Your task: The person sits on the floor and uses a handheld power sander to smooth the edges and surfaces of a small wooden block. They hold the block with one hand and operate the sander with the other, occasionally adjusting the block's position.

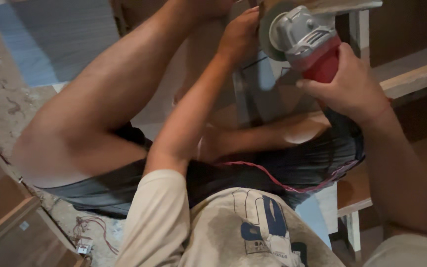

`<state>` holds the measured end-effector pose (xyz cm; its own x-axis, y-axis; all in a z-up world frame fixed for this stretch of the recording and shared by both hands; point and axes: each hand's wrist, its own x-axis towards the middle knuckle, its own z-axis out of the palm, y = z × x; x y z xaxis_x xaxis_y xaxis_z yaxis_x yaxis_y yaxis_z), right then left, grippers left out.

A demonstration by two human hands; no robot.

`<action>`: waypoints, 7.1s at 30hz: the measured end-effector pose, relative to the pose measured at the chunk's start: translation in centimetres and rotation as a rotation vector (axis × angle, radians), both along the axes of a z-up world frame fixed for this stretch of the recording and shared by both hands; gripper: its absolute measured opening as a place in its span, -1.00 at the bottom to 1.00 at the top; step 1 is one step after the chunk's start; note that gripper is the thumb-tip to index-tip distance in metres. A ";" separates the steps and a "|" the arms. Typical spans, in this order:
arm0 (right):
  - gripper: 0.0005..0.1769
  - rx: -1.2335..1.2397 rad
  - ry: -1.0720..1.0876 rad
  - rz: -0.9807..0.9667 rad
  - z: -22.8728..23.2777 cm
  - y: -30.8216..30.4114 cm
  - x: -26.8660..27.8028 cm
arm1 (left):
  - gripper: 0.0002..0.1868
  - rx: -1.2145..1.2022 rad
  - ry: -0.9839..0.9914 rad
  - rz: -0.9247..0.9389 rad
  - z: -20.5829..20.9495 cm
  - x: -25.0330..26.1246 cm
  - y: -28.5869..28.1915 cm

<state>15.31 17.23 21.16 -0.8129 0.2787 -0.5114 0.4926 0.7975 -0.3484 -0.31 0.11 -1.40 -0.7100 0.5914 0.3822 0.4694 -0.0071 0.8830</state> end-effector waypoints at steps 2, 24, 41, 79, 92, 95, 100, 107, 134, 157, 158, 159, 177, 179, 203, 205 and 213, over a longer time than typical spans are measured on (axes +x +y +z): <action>0.04 0.020 -0.010 -0.007 -0.1 0.4 0.3 | -0.77 -0.124 0.011 0.069 -0.6 0.4 -0.1; -0.08 0.101 0.255 -0.070 -3.6 11.8 6.7 | -0.79 -0.130 -0.035 0.057 2.4 0.3 -0.8; -0.01 0.002 0.031 -0.005 0.4 -0.2 -0.2 | -0.72 -0.064 -0.091 0.033 3.2 0.7 -0.9; -0.05 0.048 0.270 0.024 -2.7 7.0 4.8 | -0.72 -0.076 -0.087 0.044 4.0 0.8 -1.2; -0.08 0.029 0.325 -0.015 -3.0 10.0 5.7 | -0.76 -0.145 -0.100 0.017 3.7 0.2 -1.1; -0.01 0.009 0.237 -0.011 -2.7 5.6 3.4 | -0.75 -0.145 -0.104 0.012 3.5 0.5 -1.2; 0.00 -0.046 0.019 -0.080 -0.6 0.0 0.6 | -0.69 -0.062 -0.143 0.001 3.4 0.6 -1.1; -0.01 0.000 0.084 -0.107 -0.9 2.6 1.7 | -0.71 -0.195 -0.122 0.027 4.1 0.6 -1.0; -0.05 -0.126 0.139 -0.127 -1.1 -1.7 1.8 | -0.60 -0.077 -0.302 -0.021 1.3 0.5 -1.2; -0.10 -0.169 0.137 -0.131 -2.4 -0.7 2.3 | -0.66 -0.130 -0.345 0.015 0.4 0.3 -1.6; -0.09 -0.163 0.178 -0.146 -2.5 -0.3 2.6 | -0.69 -0.147 -0.331 0.031 0.3 0.2 -1.4; -0.07 -0.153 0.218 -0.154 -2.7 0.7 3.0 | -0.72 -0.158 -0.317 0.052 0.4 0.2 -1.2; -0.07 -0.196 0.180 -0.234 -3.1 0.6 2.8 | -0.71 -0.247 -0.159 0.032 0.3 -0.4 -2.2; -0.08 -0.189 0.212 -0.231 -3.3 0.6 2.9 | -0.75 -0.304 -0.169 0.073 0.6 -0.3 -2.0; -0.04 -0.098 0.207 -0.081 -0.5 2.3 0.6 | -0.64 -0.182 -0.170 0.041 2.9 0.5 -0.9; -0.06 -0.145 0.249 -0.028 0.0 0.6 -0.7 | -0.68 -0.170 -0.199 0.029 2.5 0.6 -0.9; 0.00 0.034 0.079 -0.044 -0.9 3.1 -0.1 | -0.70 -0.204 -0.129 0.057 2.6 0.6 -0.7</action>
<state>15.19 20.33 20.24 -0.8370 0.3310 -0.4357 0.4992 0.7879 -0.3605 0.26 -0.61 1.18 -0.7794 0.6049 0.1631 0.3474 0.2005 0.9160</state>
